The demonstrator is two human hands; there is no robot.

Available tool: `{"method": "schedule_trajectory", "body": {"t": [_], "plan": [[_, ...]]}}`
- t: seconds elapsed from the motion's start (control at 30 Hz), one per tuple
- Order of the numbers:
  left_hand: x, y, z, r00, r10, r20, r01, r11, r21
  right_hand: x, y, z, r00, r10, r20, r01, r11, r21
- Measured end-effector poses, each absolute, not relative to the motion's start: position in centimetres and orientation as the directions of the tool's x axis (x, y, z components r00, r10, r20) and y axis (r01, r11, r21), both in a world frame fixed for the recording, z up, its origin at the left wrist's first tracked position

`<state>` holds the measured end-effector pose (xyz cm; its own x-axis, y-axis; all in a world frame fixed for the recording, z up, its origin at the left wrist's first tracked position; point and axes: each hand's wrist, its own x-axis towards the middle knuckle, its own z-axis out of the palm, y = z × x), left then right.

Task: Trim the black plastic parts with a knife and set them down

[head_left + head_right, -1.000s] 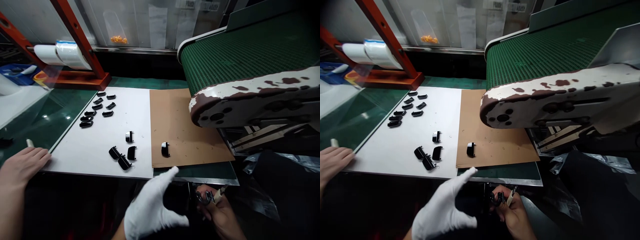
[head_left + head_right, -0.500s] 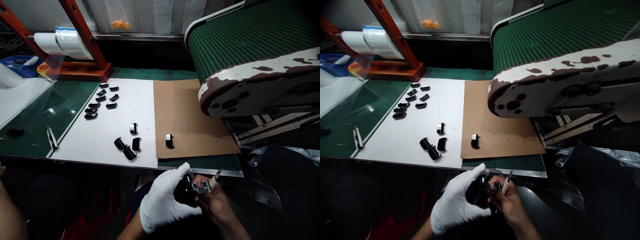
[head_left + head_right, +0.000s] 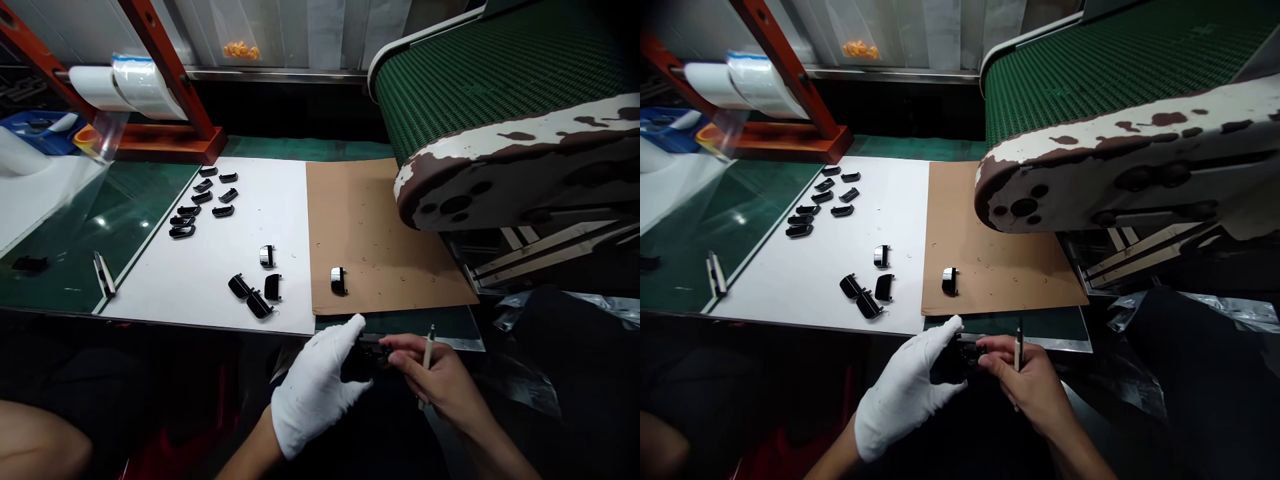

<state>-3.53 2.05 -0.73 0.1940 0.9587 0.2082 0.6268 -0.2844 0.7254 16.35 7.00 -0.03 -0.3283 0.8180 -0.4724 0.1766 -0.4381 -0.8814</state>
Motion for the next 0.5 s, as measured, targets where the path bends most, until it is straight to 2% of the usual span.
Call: {"method": "schedule_trajectory", "body": {"t": [0.1,0.23,0.33,0.5], "plan": [[-3.6,2.0,-1.1,0.216,0.946,0.240,0.664,-0.323,0.674,15.7,7.1,0.7,-0.297,0.818,-0.492,0.330,-0.396,-0.857],[-3.5,1.9,-1.5,0.222,0.936,0.275,0.695,-0.349,0.628,15.2,7.3,1.4,-0.278,0.834,-0.477,0.431,-0.336,-0.838],[-3.6,1.9,-1.6,0.236,0.924,0.301,0.705,-0.376,0.601,15.0,7.5,1.9,-0.314,0.799,-0.513,0.423,-0.366,-0.829],[-3.9,1.4,-1.7,0.243,0.922,0.302,0.712,-0.381,0.590,15.0,7.6,1.9,-0.399,0.705,-0.585,0.302,-0.502,-0.811]]}}
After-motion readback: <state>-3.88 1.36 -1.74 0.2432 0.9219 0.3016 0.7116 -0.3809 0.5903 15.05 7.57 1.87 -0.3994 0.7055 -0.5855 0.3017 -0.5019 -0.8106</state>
